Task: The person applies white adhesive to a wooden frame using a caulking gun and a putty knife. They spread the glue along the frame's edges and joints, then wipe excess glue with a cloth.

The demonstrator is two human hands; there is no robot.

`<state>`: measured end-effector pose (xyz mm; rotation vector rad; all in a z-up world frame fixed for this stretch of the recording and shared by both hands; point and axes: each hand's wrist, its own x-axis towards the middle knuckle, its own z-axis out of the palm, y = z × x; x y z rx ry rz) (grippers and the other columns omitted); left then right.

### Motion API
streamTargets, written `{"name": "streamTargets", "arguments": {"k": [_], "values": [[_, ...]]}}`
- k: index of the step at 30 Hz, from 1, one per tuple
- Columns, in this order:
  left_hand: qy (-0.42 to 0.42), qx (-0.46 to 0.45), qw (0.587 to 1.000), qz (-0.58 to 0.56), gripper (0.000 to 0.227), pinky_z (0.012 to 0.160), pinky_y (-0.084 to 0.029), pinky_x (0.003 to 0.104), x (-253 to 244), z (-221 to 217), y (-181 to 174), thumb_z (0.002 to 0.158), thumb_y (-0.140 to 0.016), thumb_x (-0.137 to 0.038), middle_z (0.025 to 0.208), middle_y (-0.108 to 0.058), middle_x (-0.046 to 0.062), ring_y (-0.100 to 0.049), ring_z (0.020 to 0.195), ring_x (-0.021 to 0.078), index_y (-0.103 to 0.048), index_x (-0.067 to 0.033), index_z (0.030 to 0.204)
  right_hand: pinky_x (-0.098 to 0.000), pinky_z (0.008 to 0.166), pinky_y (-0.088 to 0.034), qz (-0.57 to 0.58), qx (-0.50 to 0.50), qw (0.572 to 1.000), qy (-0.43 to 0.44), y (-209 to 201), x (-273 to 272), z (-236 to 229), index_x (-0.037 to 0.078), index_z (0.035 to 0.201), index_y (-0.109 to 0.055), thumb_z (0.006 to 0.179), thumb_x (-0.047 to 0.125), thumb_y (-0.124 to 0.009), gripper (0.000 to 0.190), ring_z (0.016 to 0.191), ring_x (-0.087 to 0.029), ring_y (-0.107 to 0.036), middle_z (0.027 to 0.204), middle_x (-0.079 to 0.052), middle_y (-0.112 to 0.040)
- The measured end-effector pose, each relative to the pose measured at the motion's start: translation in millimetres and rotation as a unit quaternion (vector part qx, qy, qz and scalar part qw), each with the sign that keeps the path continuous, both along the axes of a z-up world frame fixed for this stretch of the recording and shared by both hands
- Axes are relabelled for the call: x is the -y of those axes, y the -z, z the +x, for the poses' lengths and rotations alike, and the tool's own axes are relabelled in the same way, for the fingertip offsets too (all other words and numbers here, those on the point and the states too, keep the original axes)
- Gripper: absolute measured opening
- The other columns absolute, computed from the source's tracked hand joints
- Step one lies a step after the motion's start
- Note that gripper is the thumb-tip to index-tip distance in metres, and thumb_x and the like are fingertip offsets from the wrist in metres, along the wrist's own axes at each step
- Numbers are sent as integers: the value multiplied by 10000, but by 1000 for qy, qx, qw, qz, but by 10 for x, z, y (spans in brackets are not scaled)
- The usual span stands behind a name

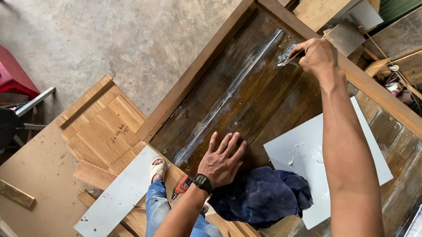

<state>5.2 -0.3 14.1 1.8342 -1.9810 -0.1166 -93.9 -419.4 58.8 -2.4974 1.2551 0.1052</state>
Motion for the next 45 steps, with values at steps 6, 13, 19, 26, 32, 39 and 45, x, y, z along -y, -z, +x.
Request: {"name": "streamTargets", "arguments": {"k": [6, 13, 19, 26, 32, 39, 45], "values": [[-1, -18, 1000, 7, 535, 1193, -245, 668, -17, 18, -4, 968, -543, -312, 1542, -483, 199, -491, 1398, 366, -514, -120, 1467, -268, 471, -498, -47, -45, 997, -37, 54, -6, 144, 359, 1035, -805, 802, -93, -633, 537, 547, -102, -527, 1006, 123, -783], [2, -22, 1000, 10, 525, 1197, -241, 672, -7, 24, -20, 983, -531, -313, 1546, -475, 201, -489, 1398, 368, -511, -116, 1470, -292, 471, -537, -42, -53, 996, -56, 43, -23, 28, 218, 1157, -783, 839, -142, -611, 510, 629, -153, -643, 1198, -10, -772], [-3, -20, 1000, 3, 515, 1188, -261, 662, -2, 34, -28, 980, -534, -319, 1547, -473, 190, -489, 1392, 356, -524, -124, 1456, -201, 343, -433, 62, -46, 997, 16, -256, -173, 29, 257, 968, -825, 794, -165, -550, 533, 388, -87, -451, 1255, -47, -763], [1, -18, 1000, 11, 519, 1192, -265, 655, 3, 44, -42, 983, -534, -318, 1546, -472, 192, -489, 1393, 359, -513, -125, 1464, -405, 1085, -549, -60, 45, 997, -30, 56, 20, 4, 185, 1021, -829, 835, -162, -583, 464, 379, -107, -403, 840, 0, -801], [-2, -26, 1000, 15, 533, 1201, -253, 654, 4, 30, -25, 984, -528, -315, 1559, -462, 179, -476, 1408, 355, -502, -130, 1483, -466, 1071, -509, -10, -52, 999, 13, -50, 4, 151, 300, 1057, -796, 842, -67, -707, 434, 600, -120, -553, 834, 68, -755], [-11, -4, 1000, 12, 530, 1189, -232, 668, 4, 8, 71, 952, -520, -359, 1492, -483, 162, -459, 1402, 320, -517, -172, 1448, -441, 812, -603, -16, -3, 999, -29, -264, -206, 64, 234, 1121, -823, 703, -193, -641, 625, 780, -383, -734, 911, -140, -795], [-5, -22, 1000, 7, 530, 1189, -266, 660, 9, 28, -16, 964, -557, -320, 1547, -473, 188, -490, 1393, 348, -518, -128, 1457, -302, 471, -545, -120, -2, 993, 23, 150, 184, -40, 294, 1088, -818, 901, -89, -652, 458, 530, -129, -605, 955, 57, -796]]}}
